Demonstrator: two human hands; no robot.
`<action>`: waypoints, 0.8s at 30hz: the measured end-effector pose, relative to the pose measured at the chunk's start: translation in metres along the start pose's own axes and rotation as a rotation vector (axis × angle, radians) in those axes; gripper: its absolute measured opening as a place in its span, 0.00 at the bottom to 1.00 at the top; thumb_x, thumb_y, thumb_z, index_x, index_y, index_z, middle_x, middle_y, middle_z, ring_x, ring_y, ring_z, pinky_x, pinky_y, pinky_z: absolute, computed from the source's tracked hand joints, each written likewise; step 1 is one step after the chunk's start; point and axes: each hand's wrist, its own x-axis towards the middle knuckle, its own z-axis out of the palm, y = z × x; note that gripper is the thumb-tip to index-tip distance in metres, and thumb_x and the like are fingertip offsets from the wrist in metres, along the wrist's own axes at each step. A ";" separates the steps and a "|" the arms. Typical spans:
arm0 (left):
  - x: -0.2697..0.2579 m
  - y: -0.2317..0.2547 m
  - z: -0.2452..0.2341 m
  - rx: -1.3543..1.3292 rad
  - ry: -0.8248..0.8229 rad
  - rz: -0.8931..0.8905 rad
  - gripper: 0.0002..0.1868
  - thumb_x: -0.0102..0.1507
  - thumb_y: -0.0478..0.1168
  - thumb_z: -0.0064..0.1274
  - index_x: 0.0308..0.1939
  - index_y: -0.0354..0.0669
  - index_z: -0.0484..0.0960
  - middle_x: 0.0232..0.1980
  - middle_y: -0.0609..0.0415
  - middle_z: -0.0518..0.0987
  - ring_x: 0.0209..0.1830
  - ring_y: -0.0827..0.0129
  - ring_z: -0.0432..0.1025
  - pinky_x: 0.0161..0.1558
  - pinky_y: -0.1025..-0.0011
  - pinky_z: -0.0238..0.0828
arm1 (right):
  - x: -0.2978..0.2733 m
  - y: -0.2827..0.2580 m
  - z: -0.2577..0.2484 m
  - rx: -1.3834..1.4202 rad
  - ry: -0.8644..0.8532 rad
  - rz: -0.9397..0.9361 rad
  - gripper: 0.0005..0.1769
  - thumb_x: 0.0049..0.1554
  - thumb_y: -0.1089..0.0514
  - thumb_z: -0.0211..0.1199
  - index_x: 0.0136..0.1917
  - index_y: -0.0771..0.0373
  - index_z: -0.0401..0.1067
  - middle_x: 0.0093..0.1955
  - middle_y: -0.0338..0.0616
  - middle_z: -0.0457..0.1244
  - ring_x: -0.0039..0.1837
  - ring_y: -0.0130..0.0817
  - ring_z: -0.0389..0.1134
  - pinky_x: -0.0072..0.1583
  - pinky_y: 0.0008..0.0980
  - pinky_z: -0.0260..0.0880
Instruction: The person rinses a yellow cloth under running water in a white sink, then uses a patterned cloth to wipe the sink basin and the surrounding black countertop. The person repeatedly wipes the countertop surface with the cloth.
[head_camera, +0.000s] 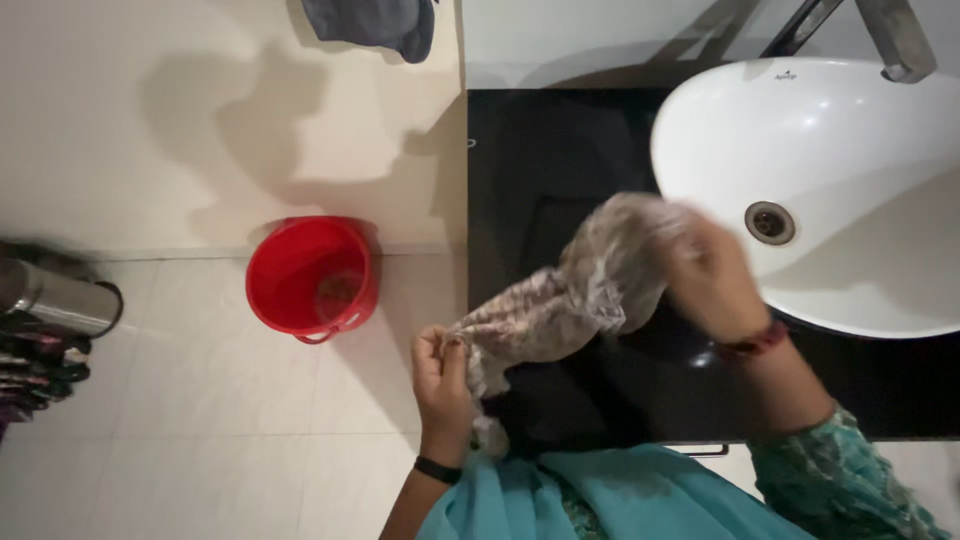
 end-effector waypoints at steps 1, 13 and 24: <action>0.005 0.012 0.004 -0.050 -0.002 0.063 0.10 0.75 0.40 0.45 0.55 0.37 0.70 0.44 0.58 0.72 0.42 0.75 0.65 0.46 0.74 0.66 | -0.005 -0.002 -0.008 0.211 0.091 -0.038 0.21 0.69 0.51 0.49 0.67 0.63 0.73 0.59 0.47 0.71 0.56 0.32 0.74 0.56 0.30 0.77; -0.043 0.052 0.022 0.880 -0.527 -0.201 0.09 0.63 0.46 0.54 0.38 0.48 0.86 0.44 0.53 0.85 0.49 0.56 0.78 0.51 0.60 0.74 | -0.067 0.038 0.067 -0.513 -0.578 0.127 0.33 0.56 0.31 0.56 0.70 0.42 0.69 0.76 0.44 0.57 0.75 0.44 0.58 0.72 0.50 0.59; 0.008 -0.037 -0.017 0.789 -0.073 0.017 0.33 0.68 0.51 0.47 0.73 0.38 0.61 0.73 0.38 0.67 0.73 0.48 0.62 0.69 0.61 0.58 | -0.049 0.053 0.128 -0.872 -0.621 0.372 0.54 0.50 0.14 0.52 0.81 0.28 0.39 0.86 0.48 0.26 0.86 0.58 0.21 0.74 0.79 0.19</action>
